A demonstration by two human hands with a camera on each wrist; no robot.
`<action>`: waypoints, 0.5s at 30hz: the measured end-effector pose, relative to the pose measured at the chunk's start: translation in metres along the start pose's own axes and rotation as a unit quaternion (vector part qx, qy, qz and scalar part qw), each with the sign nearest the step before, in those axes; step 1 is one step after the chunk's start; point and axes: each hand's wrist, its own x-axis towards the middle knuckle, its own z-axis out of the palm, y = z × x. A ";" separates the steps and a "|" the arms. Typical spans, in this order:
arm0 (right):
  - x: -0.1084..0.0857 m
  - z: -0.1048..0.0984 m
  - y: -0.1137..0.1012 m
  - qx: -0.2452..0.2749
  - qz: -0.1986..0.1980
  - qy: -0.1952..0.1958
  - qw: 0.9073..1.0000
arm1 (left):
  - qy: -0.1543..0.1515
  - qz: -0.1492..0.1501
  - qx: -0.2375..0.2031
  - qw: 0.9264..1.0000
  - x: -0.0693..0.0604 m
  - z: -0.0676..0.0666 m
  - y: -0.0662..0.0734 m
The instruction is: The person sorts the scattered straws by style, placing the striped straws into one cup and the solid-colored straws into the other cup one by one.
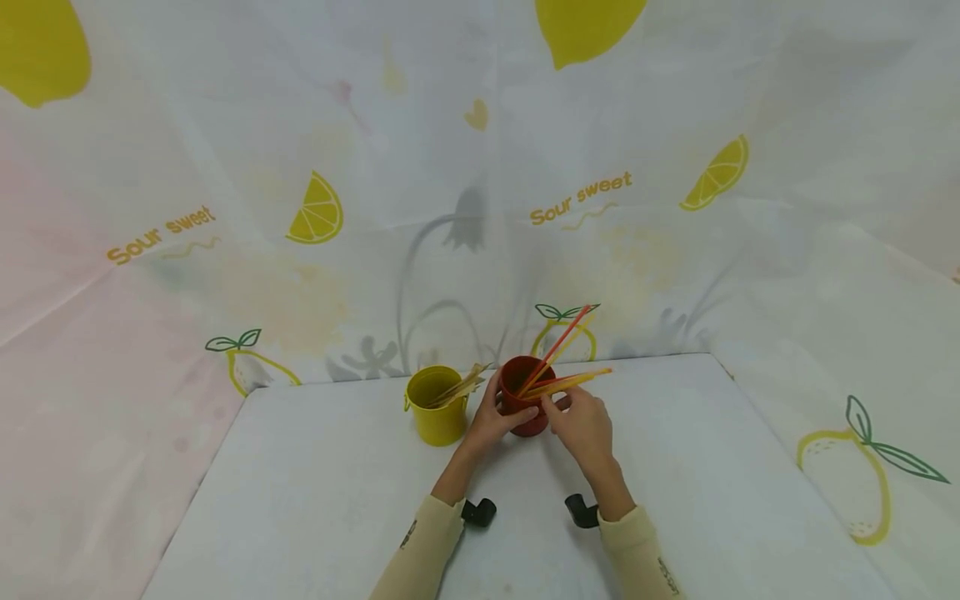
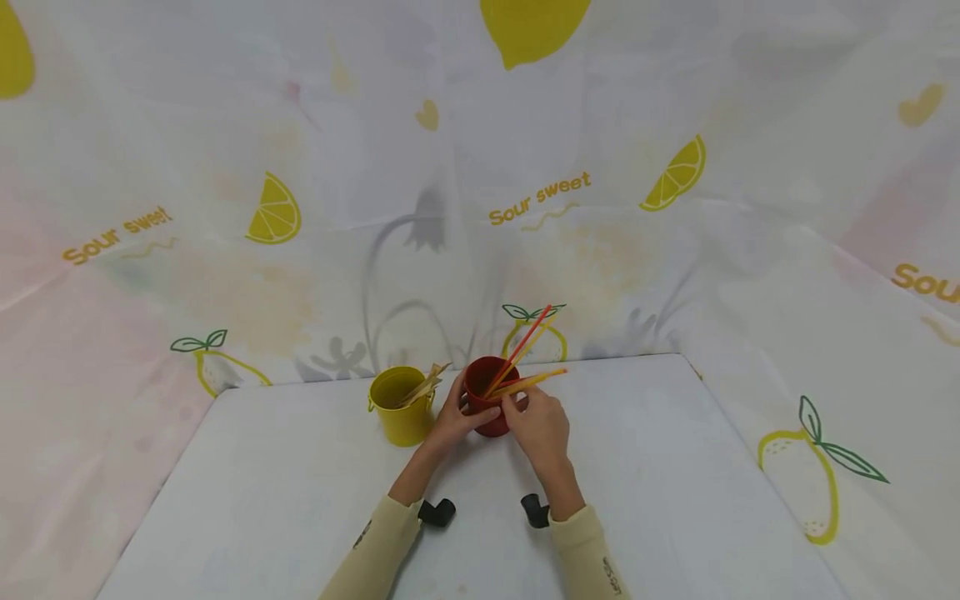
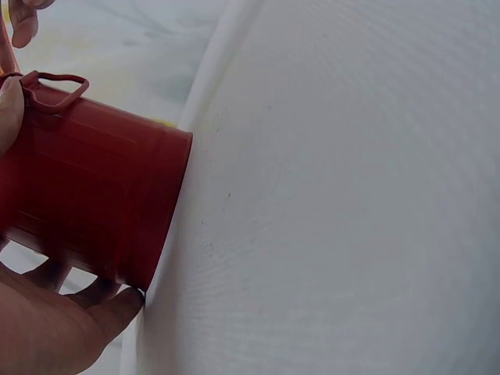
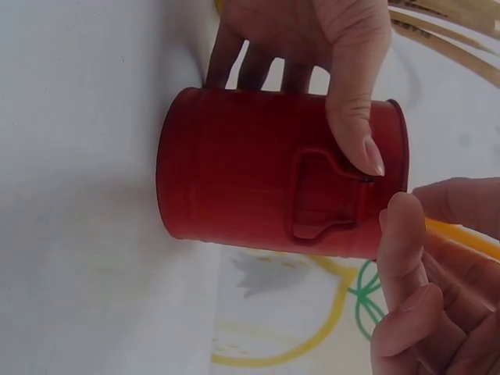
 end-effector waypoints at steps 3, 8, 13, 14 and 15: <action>-0.001 0.000 -0.001 -0.001 -0.008 -0.007 1.000 | 0.003 0.000 0.002 1.000 -0.001 -0.003 -0.002; -0.005 -0.005 0.000 -0.012 -0.028 -0.005 1.000 | 0.009 0.010 0.012 1.000 0.006 -0.002 -0.030; -0.007 -0.017 0.004 -0.043 -0.045 -0.016 0.998 | 0.031 0.021 0.032 0.999 0.005 0.004 -0.043; -0.007 -0.019 0.006 -0.049 -0.049 -0.017 0.997 | 0.033 0.025 0.044 0.998 0.003 0.005 -0.042; -0.007 -0.022 0.008 -0.051 -0.050 -0.018 0.997 | 0.036 0.030 0.061 0.997 0.001 0.006 -0.041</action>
